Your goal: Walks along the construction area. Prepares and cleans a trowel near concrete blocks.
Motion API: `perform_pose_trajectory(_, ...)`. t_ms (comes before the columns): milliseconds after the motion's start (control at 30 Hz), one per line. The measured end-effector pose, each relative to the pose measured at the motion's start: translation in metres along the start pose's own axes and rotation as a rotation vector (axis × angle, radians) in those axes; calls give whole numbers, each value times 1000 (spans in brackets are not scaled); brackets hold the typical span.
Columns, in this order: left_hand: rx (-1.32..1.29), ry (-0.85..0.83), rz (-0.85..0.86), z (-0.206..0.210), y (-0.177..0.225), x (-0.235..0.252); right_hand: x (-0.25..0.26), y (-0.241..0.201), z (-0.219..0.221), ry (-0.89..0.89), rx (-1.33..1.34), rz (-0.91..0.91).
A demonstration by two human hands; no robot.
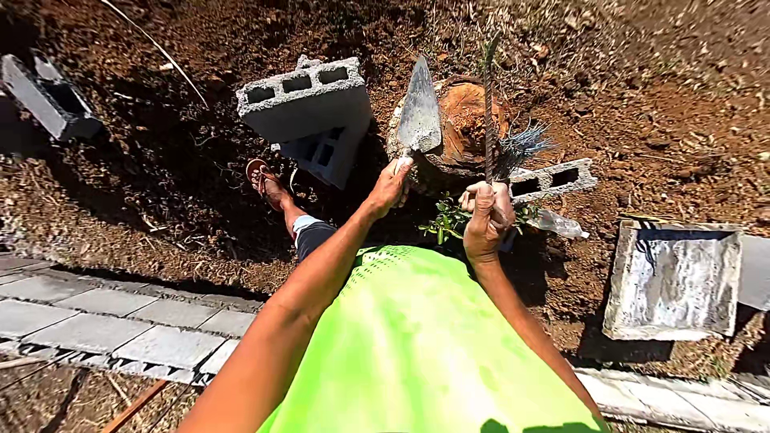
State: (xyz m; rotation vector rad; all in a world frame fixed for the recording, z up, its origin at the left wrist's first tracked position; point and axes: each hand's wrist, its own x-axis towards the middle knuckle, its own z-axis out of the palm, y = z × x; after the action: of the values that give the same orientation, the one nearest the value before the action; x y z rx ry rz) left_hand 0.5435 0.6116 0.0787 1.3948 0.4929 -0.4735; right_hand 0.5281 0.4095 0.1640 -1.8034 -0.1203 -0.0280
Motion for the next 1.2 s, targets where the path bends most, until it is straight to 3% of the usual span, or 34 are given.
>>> perform_pose_trajectory(100,1,-3,-9,-4,-3,-1,-12,34,8,-124,310,540)
perform_pose_trajectory(133,8,1,-6,-7,-4,1,-5,27,3,-125,370,580)
perform_pose_trajectory(233,58,80,68,-5,-24,-6,12,-22,-27,-133,334,346)
perform_pose_trajectory(333,113,159,225,-2,-23,-6,32,-65,-42,-17,326,32)
perform_pose_trajectory(433,177,194,359,-7,-12,-14,20,-63,-37,27,305,-188)
perform_pose_trajectory(500,199,199,415,-11,-2,-20,8,-29,-29,-97,204,-130)
perform_pose_trajectory(600,215,186,443,-13,4,-27,5,-8,-29,-245,103,144)
perform_pose_trajectory(733,314,160,438,-24,2,-36,2,-28,-25,-100,266,-88)
perform_pose_trajectory(767,327,153,443,-25,2,-36,0,-19,-20,-110,254,-84)
perform_pose_trajectory(867,349,149,446,-26,6,-39,-2,1,-10,-187,227,197)
perform_pose_trajectory(967,395,156,443,-32,10,-42,1,-19,-13,-133,438,101)
perform_pose_trajectory(1033,401,156,444,-31,10,-46,-3,-10,-9,-166,446,40)
perform_pose_trajectory(1133,414,155,459,-31,17,-42,-5,6,-5,-209,332,220)
perform_pose_trajectory(1200,446,152,457,-35,19,-39,2,-7,-6,-175,451,186)
